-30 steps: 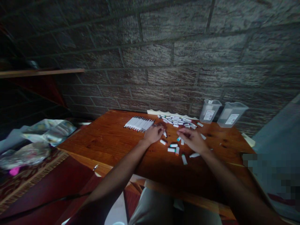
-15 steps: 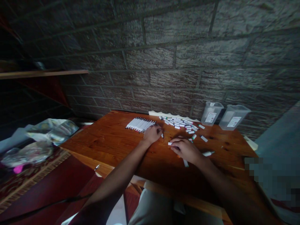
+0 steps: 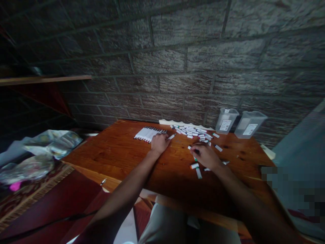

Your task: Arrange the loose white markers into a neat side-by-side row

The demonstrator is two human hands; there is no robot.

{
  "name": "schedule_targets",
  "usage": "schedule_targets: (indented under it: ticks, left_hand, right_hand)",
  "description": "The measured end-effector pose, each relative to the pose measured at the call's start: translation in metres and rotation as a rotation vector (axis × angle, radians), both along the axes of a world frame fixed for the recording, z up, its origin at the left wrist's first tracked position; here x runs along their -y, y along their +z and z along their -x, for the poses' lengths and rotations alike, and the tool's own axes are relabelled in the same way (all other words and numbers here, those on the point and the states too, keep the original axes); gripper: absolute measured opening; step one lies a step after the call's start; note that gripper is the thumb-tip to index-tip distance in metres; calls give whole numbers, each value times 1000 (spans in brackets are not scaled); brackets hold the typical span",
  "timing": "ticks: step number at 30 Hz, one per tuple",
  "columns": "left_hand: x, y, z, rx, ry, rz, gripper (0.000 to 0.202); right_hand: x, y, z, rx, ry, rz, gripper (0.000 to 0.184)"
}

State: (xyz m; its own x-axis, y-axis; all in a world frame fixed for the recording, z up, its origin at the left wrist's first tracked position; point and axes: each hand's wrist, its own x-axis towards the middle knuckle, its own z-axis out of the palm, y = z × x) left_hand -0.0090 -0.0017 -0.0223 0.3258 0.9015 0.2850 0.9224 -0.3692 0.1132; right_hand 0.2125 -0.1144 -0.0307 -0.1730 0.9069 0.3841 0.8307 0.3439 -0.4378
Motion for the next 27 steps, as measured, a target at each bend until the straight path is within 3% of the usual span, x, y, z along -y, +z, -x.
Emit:
schedule_targets:
  ticks: [6, 27]
  left_hand:
    - [0, 1, 2, -16, -34, 15, 27]
    - [-1, 3, 2, -84, 101, -14, 32]
  right_hand:
    - [1, 2, 2, -28, -7, -6, 19]
    - [3, 4, 3, -105, -66, 27, 25]
